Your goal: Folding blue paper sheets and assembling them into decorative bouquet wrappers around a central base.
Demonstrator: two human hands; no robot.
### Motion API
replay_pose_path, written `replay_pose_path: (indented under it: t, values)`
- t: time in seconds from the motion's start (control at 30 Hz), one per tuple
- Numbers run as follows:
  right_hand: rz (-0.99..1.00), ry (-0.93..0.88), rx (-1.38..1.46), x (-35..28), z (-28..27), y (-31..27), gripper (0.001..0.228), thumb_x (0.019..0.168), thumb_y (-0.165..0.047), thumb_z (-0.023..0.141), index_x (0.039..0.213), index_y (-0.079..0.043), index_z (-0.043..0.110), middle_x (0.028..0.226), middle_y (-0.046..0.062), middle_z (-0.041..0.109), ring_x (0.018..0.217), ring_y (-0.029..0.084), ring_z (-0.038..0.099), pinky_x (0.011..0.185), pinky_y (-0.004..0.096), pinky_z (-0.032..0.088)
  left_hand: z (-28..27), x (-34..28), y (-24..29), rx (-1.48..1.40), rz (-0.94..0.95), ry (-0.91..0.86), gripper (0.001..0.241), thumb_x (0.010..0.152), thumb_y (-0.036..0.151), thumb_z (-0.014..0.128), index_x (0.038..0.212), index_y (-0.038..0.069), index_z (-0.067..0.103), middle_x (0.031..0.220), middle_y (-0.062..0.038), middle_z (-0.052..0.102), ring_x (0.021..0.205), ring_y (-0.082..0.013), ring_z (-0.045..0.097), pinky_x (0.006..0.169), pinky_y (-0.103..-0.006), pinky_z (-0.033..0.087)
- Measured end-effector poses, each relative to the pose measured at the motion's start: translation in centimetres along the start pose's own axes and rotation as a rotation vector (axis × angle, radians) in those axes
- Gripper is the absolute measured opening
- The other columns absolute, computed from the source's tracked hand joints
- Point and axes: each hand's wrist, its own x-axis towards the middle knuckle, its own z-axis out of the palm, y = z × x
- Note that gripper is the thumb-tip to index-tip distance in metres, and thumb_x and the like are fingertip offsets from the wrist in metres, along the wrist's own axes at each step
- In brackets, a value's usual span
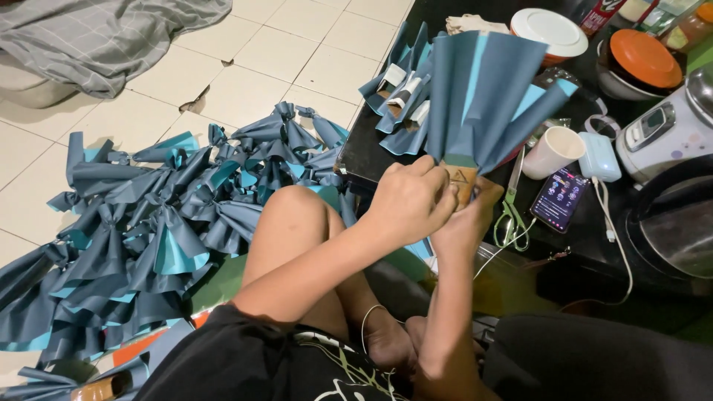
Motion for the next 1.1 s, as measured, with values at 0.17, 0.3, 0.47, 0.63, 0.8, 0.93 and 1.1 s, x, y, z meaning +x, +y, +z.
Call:
replay_pose_path:
  t: [0.17, 0.3, 0.47, 0.63, 0.8, 0.93, 1.1]
  values:
    - [-0.081, -0.06, -0.049, -0.2, 0.0, 0.3, 0.027, 0.099, -0.019, 0.058, 0.12, -0.006, 0.046, 0.099, 0.019, 0.063, 0.098, 0.044, 0.065, 0.085, 0.052, 0.053, 1.9, -0.5, -0.5, 0.029, -0.002, 0.037, 0.022, 0.088, 0.03, 0.059, 0.078, 0.01, 0.06, 0.072, 0.002, 0.043, 0.057, -0.026, 0.058, 0.055, -0.0396, 0.039]
    - [-0.073, -0.032, -0.068, -0.8, 0.8, 0.0, 0.023, 0.105, -0.025, 0.052, 0.119, -0.007, 0.047, 0.095, 0.016, 0.061, 0.094, 0.043, 0.064, 0.083, 0.051, 0.052, 1.8, -0.7, -0.6, 0.078, 0.027, 0.069, 0.03, 0.097, 0.034, 0.052, 0.083, 0.009, 0.058, 0.078, -0.002, 0.046, 0.061, -0.0273, 0.062, 0.059, -0.041, 0.042]
    - [-0.061, -0.041, 0.003, -0.8, 1.7, 3.4, 0.06, 0.077, -0.017, 0.082, 0.123, -0.004, 0.045, 0.107, 0.027, 0.061, 0.11, 0.048, 0.063, 0.096, 0.051, 0.051, 1.3, -2.0, -1.4, -0.298, 0.139, 0.03, 0.03, 0.098, 0.045, 0.058, 0.093, 0.017, 0.065, 0.09, -0.001, 0.053, 0.082, -0.0251, 0.061, 0.074, -0.0374, 0.042]
    - [0.019, 0.025, 0.073, -1.3, 1.7, -0.6, 0.072, 0.073, -0.034, 0.085, 0.124, -0.003, 0.045, 0.113, 0.032, 0.063, 0.111, 0.05, 0.064, 0.098, 0.054, 0.051, 2.8, -4.8, -3.3, -0.685, -0.416, 0.199, 0.039, 0.088, 0.029, 0.078, 0.116, 0.008, 0.06, 0.104, -0.009, 0.057, 0.101, -0.0268, 0.061, 0.087, -0.0329, 0.047]
    - [-0.091, 0.047, 0.091, -1.6, 1.4, -3.2, 0.064, 0.075, -0.027, 0.087, 0.122, -0.004, 0.05, 0.108, 0.024, 0.063, 0.104, 0.044, 0.067, 0.092, 0.048, 0.054, 5.8, -6.3, -5.7, -0.921, -0.806, -0.01, 0.066, 0.077, 0.038, 0.091, 0.131, 0.012, 0.062, 0.115, -0.007, 0.061, 0.108, -0.0189, 0.058, 0.091, -0.0333, 0.051]
    - [-0.275, -0.162, 0.204, -0.3, -1.4, -4.4, 0.061, 0.069, -0.013, 0.092, 0.118, 0.002, 0.06, 0.12, 0.02, 0.059, 0.109, 0.041, 0.061, 0.091, 0.046, 0.052, 4.3, -5.9, -7.8, -1.139, -0.762, 0.067, 0.053, 0.077, 0.023, 0.093, 0.12, 0.01, 0.063, 0.103, -0.004, 0.069, 0.091, -0.0104, 0.067, 0.072, -0.0247, 0.059]
    - [-0.042, -0.285, 0.534, -0.6, 0.0, 0.4, 0.037, 0.082, -0.012, 0.088, 0.108, 0.002, 0.066, 0.115, 0.015, 0.06, 0.101, 0.023, 0.063, 0.088, 0.032, 0.054, 2.7, -6.3, -7.9, -1.16, -0.709, -0.016, 0.052, 0.076, 0.019, 0.093, 0.118, 0.007, 0.064, 0.105, -0.006, 0.074, 0.09, -0.0113, 0.073, 0.068, -0.023, 0.063]
